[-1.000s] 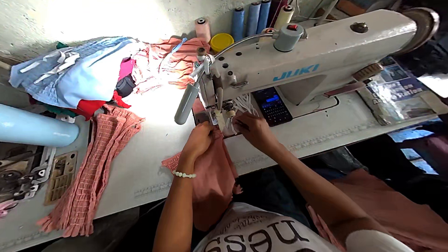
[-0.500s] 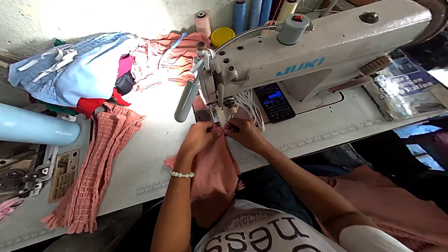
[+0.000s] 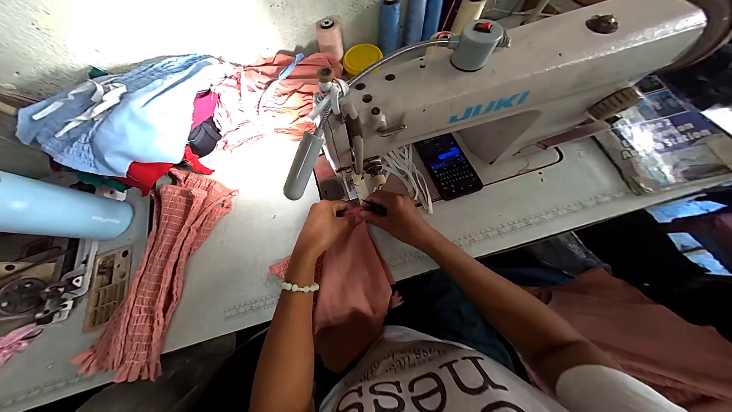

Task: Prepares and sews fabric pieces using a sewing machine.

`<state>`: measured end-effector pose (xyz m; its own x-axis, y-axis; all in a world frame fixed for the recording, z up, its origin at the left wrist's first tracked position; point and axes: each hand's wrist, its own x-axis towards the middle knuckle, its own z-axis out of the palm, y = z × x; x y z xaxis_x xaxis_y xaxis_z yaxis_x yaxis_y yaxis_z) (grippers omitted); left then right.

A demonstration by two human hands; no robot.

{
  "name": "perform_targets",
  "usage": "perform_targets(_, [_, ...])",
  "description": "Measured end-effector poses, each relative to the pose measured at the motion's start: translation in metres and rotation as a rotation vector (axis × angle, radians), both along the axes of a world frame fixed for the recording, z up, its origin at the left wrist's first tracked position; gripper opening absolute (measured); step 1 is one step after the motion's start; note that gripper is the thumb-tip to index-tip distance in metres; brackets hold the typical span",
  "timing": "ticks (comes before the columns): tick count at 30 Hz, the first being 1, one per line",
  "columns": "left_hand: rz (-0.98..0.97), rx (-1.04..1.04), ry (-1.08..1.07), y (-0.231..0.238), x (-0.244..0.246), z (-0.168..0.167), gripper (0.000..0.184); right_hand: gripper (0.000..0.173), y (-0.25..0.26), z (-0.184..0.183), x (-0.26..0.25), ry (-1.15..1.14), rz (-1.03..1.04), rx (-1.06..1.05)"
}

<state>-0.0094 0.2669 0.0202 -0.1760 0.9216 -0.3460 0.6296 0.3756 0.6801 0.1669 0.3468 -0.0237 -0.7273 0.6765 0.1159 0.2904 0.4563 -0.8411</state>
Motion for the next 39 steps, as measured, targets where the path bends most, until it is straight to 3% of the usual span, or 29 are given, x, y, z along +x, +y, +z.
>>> perform_targets(5, [0.11,0.041,0.225,-0.004,0.022,0.001,0.017,0.02,0.001,0.009,-0.013,-0.196,-0.011,0.012])
perform_targets(9, [0.276,0.478,0.55,-0.029,0.044,-0.024,0.016,0.02,0.002,0.013,-0.019,-0.28,-0.004,0.022])
perform_targets(13, [0.315,0.413,0.377,-0.047,0.028,-0.029,0.025,0.017,-0.001,0.008,-0.018,-0.265,-0.025,0.054])
perform_targets(17, [0.32,0.492,0.26,-0.043,0.006,-0.048,0.024,0.017,-0.005,0.001,-0.019,-0.204,-0.08,0.095])
perform_targets(21, [0.27,0.576,0.468,-0.043,0.022,-0.039,0.014,0.017,-0.006,-0.002,-0.019,-0.163,-0.117,0.112])
perform_targets(24, [0.144,0.576,0.545,-0.044,0.053,-0.035,0.02,0.017,-0.004,0.002,-0.018,-0.184,-0.112,0.084])
perform_targets(26, [0.08,0.579,0.604,-0.045,0.065,-0.049,0.025,0.017,-0.004,0.003,-0.019,-0.187,-0.112,0.089])
perform_targets(31, [0.009,0.608,0.651,-0.046,0.061,-0.063,0.029,0.016,-0.002,0.0,-0.013,-0.056,-0.146,0.102])
perform_targets(35, [-0.022,0.609,0.625,-0.041,0.051,-0.062,0.026,0.017,-0.004,-0.01,-0.004,0.074,-0.018,0.341])
perform_targets(39, [-0.063,0.636,0.601,-0.031,0.038,-0.065,0.023,0.026,0.0,-0.017,-0.007,-0.032,0.054,0.509])
